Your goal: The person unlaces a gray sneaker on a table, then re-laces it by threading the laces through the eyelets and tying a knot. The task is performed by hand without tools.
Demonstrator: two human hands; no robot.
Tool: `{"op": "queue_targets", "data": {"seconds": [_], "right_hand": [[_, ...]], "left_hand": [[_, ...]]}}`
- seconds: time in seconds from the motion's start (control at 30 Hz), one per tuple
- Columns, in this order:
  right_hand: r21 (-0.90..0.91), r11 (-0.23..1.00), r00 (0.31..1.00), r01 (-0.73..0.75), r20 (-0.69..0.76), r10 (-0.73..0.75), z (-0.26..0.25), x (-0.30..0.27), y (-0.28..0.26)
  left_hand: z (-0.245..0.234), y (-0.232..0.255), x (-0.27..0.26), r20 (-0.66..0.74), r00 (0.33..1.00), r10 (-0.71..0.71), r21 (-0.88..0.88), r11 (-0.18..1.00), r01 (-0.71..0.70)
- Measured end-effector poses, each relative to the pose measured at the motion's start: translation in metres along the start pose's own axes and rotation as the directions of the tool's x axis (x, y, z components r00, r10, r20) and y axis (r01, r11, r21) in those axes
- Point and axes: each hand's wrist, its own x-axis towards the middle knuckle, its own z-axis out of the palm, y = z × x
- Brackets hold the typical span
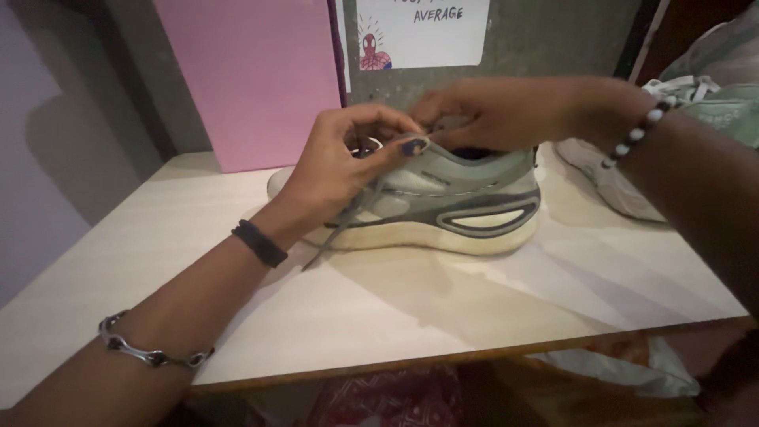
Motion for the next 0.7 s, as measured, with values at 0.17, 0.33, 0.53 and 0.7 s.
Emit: {"op": "queue_targets", "data": {"seconds": [0.17,0.33,0.53,0.7], "right_hand": [[-0.035,0.996,0.996,0.078,0.044,-0.077,-0.007,-0.005,-0.007],[-0.011,1.0,0.995,-0.004,0.1,0.005,-0.014,-0.004,-0.016],[0.136,0.956,0.963,-0.259,-0.047,0.267,-0.006,-0.006,-0.029],[0.137,0.972,0.98,-0.189,-0.04,0.196,-0.003,-0.003,-0.028]], "left_hand": [[-0.002,-0.002,0.002,0.044,0.997,0.058,-0.034,0.998,-0.056],[-0.003,-0.003,0.003,0.065,0.996,-0.057,-0.049,0.997,0.061],[-0.006,0.0,0.001,0.063,0.986,-0.153,-0.063,0.986,0.156],[-0.003,0.0,0.001,0.041,0.995,-0.089,-0.13,0.987,0.093]]}}
